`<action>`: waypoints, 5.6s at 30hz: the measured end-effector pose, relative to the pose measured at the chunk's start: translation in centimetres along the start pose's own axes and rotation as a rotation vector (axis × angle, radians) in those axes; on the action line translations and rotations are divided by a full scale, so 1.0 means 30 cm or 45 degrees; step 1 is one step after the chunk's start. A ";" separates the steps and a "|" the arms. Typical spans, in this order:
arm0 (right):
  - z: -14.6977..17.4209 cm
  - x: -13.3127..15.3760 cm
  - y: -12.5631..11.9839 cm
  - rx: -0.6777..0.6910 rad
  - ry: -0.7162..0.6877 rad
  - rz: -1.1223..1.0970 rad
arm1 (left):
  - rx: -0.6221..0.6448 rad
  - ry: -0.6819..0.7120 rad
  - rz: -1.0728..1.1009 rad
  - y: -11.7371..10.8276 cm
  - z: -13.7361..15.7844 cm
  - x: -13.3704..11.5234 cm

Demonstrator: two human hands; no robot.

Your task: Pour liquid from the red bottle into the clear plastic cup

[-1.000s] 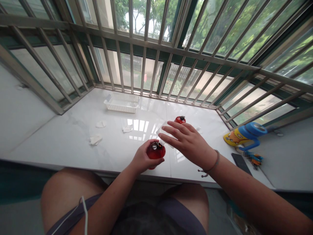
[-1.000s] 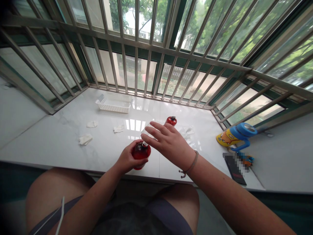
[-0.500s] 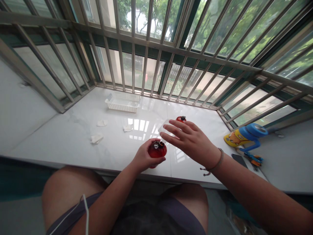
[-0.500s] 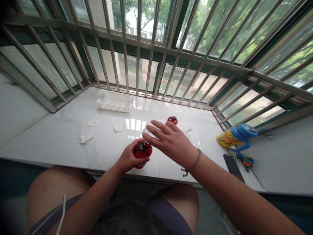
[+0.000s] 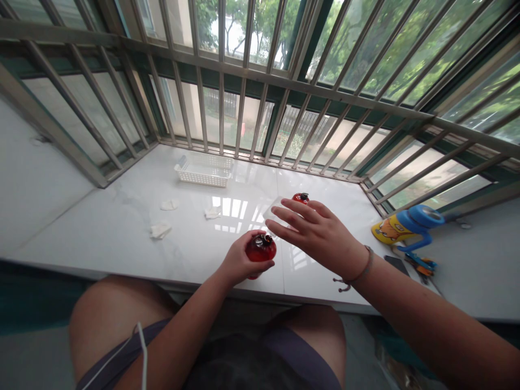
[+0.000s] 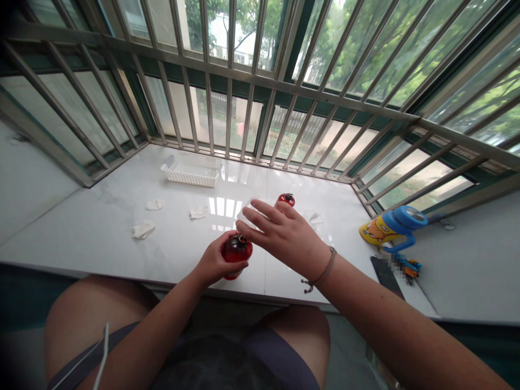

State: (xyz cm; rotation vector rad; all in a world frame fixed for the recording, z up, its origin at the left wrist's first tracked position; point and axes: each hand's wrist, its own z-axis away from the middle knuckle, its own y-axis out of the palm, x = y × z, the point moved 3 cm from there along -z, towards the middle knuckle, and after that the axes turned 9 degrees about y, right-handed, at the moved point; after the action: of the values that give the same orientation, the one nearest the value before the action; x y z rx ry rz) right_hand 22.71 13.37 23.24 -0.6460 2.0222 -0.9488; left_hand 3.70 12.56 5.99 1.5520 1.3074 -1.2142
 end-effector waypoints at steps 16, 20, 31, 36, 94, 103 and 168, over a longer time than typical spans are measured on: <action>-0.008 0.003 -0.004 -0.012 -0.031 0.069 | -0.013 -0.012 0.017 -0.001 -0.001 0.018; -0.007 0.001 -0.004 -0.010 -0.029 0.080 | -0.009 -0.014 0.005 -0.001 -0.002 0.020; -0.016 0.005 -0.014 0.008 -0.034 0.076 | 0.001 -0.023 -0.003 -0.002 -0.006 0.022; -0.019 0.005 -0.018 -0.008 -0.046 0.107 | -0.003 -0.011 -0.002 0.001 -0.010 0.026; 0.507 0.212 0.603 0.032 1.366 -0.903 | -0.246 -0.022 -0.113 -0.180 0.034 0.093; 0.730 0.089 0.544 -0.029 1.518 -0.513 | -0.329 -0.076 0.241 -0.229 -0.012 0.091; 0.193 0.306 0.047 -0.140 1.236 -1.531 | 0.070 -0.022 -0.451 0.005 0.104 -0.210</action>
State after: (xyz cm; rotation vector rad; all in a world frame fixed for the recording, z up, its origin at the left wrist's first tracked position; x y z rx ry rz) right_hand 22.24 5.45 15.71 -1.8230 2.4177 -2.1495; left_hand 3.09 7.92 11.25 1.3795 1.5958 -1.4864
